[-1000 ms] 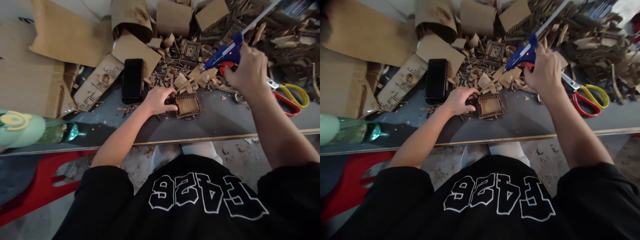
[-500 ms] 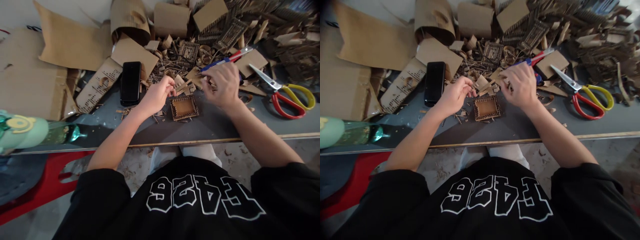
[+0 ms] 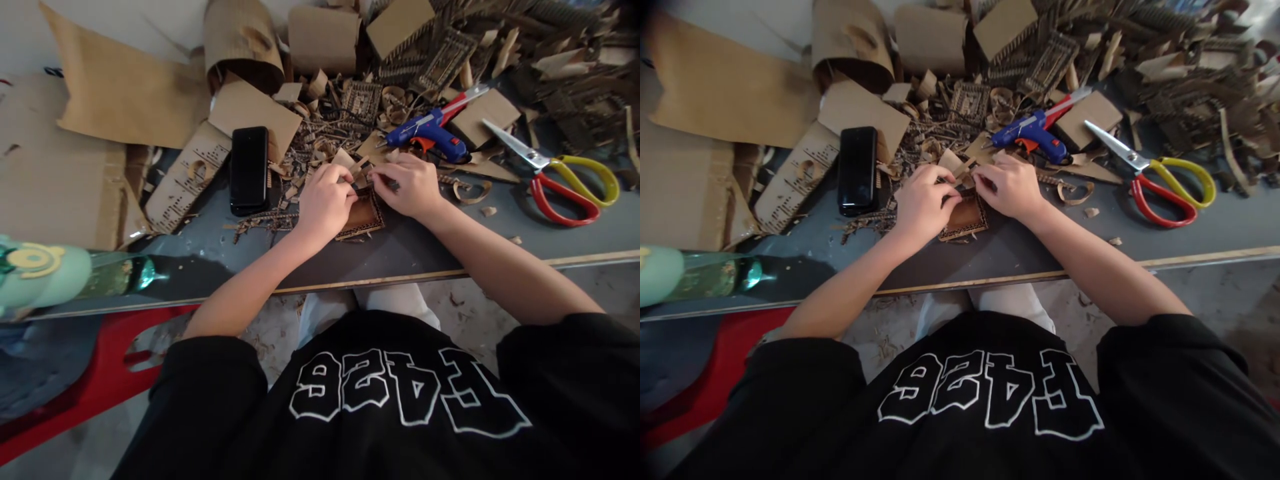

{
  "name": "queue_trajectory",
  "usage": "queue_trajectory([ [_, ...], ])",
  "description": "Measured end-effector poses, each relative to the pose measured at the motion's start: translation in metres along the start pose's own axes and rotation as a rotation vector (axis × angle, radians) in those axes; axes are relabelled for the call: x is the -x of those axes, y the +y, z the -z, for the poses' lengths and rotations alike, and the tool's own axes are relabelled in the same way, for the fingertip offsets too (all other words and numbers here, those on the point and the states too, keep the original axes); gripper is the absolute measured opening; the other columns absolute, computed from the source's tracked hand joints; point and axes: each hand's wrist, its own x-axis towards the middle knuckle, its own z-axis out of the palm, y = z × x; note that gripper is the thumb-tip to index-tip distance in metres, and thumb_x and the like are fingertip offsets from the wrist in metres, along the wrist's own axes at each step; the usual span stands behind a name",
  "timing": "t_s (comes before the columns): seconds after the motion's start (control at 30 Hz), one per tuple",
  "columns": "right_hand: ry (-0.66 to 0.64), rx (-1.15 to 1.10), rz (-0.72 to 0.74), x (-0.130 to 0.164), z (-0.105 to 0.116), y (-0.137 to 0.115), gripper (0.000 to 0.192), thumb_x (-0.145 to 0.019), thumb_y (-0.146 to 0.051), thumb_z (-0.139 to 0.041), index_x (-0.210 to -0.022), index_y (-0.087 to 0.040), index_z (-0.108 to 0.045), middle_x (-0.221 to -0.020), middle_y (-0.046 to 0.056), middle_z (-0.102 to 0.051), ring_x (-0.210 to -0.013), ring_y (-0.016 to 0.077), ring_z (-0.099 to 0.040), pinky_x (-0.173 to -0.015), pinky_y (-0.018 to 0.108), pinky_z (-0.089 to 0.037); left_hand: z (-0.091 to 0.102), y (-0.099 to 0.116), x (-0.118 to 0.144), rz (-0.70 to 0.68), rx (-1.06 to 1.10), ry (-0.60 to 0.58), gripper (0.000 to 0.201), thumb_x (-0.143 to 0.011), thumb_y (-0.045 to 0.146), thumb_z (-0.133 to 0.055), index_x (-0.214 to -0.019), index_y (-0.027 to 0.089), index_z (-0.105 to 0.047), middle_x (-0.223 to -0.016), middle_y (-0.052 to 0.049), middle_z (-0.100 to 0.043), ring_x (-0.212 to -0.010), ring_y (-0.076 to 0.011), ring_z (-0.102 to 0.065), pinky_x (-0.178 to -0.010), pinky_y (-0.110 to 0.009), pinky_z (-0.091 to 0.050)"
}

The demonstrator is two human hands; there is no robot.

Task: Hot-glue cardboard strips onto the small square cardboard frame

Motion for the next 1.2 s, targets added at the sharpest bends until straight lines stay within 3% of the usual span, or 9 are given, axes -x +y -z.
queue_trajectory([
  [0.2,-0.102,0.039,0.054,0.0,-0.005,0.0,0.037,-0.103,-0.039,-0.048,-0.098,-0.022,-0.081,-0.087,0.009,-0.076,-0.085,0.0275,-0.071,-0.065,0.036,-0.041,-0.006,-0.001,-0.001,0.012,-0.041,0.046,0.018,-0.099,0.019,-0.066,-0.085,0.019,-0.077,-0.12,-0.011,-0.072,-0.125,-0.0297,-0.063,-0.114,-0.045,-0.054],
  [0.5,-0.117,-0.002,0.048,-0.001,-0.004,0.0,0.038,-0.1,-0.037,-0.049,-0.101,-0.019,-0.083,-0.087,0.009,-0.077,-0.08,0.0259,-0.071,-0.064,0.036,-0.038,-0.021,-0.011,-0.004,-0.012,-0.01,0.194,0.012,-0.093,0.016,-0.074,-0.082,0.019,-0.077,-0.104,-0.008,-0.072,-0.113,-0.0293,-0.066,-0.102,-0.046,-0.057],
  [0.73,-0.096,-0.015,0.034,0.001,-0.005,0.0,0.037,-0.099,-0.037,-0.051,-0.101,-0.02,-0.083,-0.086,0.008,-0.077,-0.08,0.0257,-0.072,-0.065,0.035,-0.041,-0.028,-0.016,-0.008,-0.035,0.021,0.213,0.015,-0.093,0.018,-0.071,-0.079,0.02,-0.078,-0.103,-0.008,-0.073,-0.113,-0.0315,-0.067,-0.103,-0.051,-0.057],
  [0.87,-0.049,-0.076,0.061,0.001,0.0,0.0,0.037,-0.102,-0.036,-0.051,-0.12,-0.022,-0.081,-0.095,0.01,-0.078,-0.091,0.0269,-0.071,-0.076,0.038,-0.051,-0.011,-0.031,-0.01,-0.123,0.079,0.228,0.017,-0.097,0.028,-0.068,-0.087,0.022,-0.08,-0.123,-0.009,-0.074,-0.125,-0.0334,-0.066,-0.114,-0.055,-0.053],
  [1.0,-0.025,-0.218,0.252,-0.003,0.002,0.004,0.033,-0.103,-0.032,-0.054,-0.125,-0.028,-0.08,-0.113,0.008,-0.076,-0.11,0.0282,-0.068,-0.099,0.05,-0.053,0.007,-0.058,-0.011,-0.176,0.164,0.162,0.023,-0.097,0.031,-0.064,-0.108,0.024,-0.083,-0.133,-0.007,-0.073,-0.126,-0.0298,-0.069,-0.115,-0.052,-0.055],
  [1.1,-0.039,-0.25,0.357,-0.005,-0.002,0.005,0.028,-0.102,-0.032,-0.058,-0.118,-0.032,-0.082,-0.12,0.006,-0.074,-0.117,0.0297,-0.067,-0.102,0.055,-0.052,0.005,-0.073,-0.009,-0.202,0.242,0.099,0.028,-0.095,0.037,-0.065,-0.109,0.022,-0.084,-0.126,-0.006,-0.078,-0.12,-0.0276,-0.073,-0.112,-0.049,-0.057],
  [1.2,-0.033,-0.216,0.327,-0.006,0.001,0.005,0.024,-0.103,-0.033,-0.059,-0.112,-0.031,-0.081,-0.118,0.006,-0.075,-0.116,0.0305,-0.067,-0.101,0.055,-0.051,-0.004,-0.079,-0.004,-0.217,0.345,0.032,0.042,-0.096,0.052,-0.067,-0.118,0.02,-0.083,-0.126,-0.009,-0.08,-0.118,-0.0287,-0.075,-0.109,-0.048,-0.059],
])
